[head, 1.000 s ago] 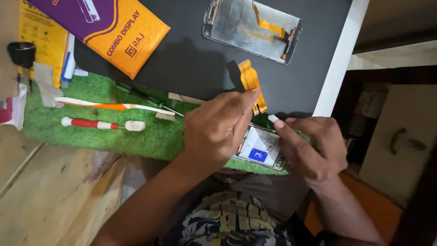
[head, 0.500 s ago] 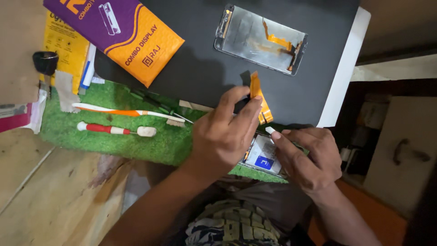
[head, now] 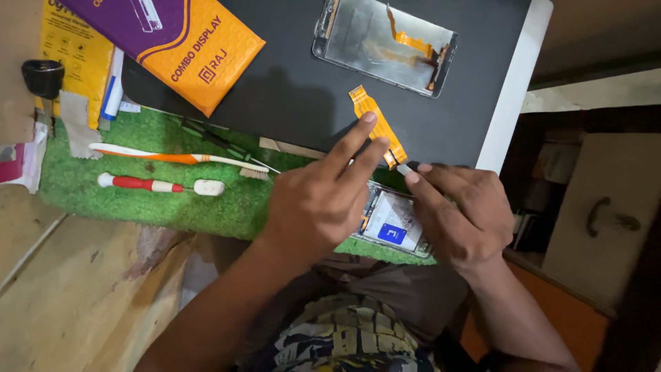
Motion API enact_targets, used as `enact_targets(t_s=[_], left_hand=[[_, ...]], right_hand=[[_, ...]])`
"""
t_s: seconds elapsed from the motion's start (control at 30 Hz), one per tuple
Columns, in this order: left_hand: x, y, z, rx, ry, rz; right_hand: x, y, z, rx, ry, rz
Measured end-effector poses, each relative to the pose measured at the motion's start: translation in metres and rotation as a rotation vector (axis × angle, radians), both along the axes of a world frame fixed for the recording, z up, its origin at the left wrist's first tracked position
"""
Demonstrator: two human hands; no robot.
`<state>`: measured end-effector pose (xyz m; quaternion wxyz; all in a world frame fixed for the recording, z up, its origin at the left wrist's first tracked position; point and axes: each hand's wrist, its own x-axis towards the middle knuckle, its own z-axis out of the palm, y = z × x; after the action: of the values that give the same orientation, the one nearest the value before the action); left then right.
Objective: The person works on a disassembled smartphone at a repair bench. They peel an orange flex cable, lift the battery and board area, then rub the exposed circuit board contacts with a small white eraser and use a tool to adjust small components on the board.
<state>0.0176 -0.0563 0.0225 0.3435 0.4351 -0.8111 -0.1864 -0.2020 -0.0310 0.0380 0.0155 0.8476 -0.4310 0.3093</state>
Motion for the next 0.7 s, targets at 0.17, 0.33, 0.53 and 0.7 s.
enact_targets(t_s=[0.17,0.33,0.53,0.7], left_hand=[[0.007,-0.006,-0.005,-0.023,-0.033,-0.06],[0.011,-0.009,-0.008,-0.043,-0.047,-0.093],[0.013,-0.009,-0.006,-0.029,-0.013,-0.104],[0.014,-0.009,-0.009,0.032,0.036,-0.117]], right_hand=[[0.001,-0.005,0.003,0.002,0.052,-0.001],[0.002,-0.009,0.004,-0.024,0.115,0.005],[0.002,-0.01,0.007,-0.018,0.135,0.029],[0.004,-0.011,0.006,-0.015,0.158,0.02]])
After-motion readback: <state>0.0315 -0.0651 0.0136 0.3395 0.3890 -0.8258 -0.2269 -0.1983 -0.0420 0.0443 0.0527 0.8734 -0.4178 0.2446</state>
